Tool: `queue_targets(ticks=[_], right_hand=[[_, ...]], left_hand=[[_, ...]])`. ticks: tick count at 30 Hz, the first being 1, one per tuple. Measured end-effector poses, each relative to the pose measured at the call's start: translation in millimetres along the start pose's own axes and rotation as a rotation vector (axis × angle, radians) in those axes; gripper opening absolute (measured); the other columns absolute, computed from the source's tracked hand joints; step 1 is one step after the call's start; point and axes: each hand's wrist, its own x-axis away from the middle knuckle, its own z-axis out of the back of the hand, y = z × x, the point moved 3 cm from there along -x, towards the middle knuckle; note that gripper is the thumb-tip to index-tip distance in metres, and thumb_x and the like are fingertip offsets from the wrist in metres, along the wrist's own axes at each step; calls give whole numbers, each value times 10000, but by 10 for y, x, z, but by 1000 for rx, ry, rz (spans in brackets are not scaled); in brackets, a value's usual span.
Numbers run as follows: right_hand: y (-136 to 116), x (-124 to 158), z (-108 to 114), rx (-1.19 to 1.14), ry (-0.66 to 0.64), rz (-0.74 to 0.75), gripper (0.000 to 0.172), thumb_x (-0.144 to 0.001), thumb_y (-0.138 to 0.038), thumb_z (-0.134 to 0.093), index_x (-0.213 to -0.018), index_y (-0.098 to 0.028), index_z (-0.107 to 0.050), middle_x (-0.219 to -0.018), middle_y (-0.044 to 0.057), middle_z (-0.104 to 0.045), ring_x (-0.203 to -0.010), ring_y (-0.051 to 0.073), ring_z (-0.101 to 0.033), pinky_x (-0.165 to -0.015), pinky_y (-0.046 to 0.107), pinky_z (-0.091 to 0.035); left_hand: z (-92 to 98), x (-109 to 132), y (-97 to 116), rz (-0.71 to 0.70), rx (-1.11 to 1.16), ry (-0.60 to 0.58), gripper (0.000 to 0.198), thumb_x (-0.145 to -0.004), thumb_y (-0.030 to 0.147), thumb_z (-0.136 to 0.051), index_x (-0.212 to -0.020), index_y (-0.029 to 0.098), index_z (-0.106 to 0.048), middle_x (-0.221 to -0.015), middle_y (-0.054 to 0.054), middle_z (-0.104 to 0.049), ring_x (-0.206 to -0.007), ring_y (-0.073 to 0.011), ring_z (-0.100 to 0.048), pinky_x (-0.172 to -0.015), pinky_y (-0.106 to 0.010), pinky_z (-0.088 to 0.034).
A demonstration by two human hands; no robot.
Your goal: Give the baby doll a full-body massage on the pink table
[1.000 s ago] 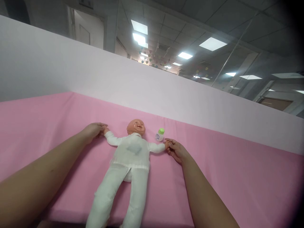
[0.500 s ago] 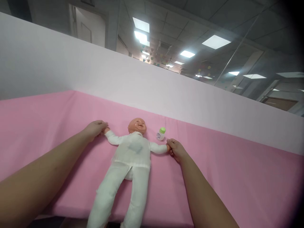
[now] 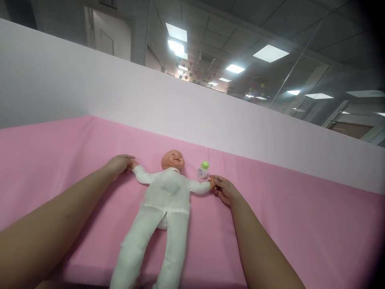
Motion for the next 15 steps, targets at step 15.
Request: queue_targets(ticks=[15], right_hand=[[-14, 42, -85, 84, -41, 8, 430, -698, -429, -886, -784, -220, -521, -564, -75, -490, -442, 65, -339, -435, 216, -198]], left_hand=[[29, -34, -39, -52, -44, -6, 314, -590, 372, -860, -777, 185, -691, -736, -47, -729, -442, -104, -497, -394, -231, -357]])
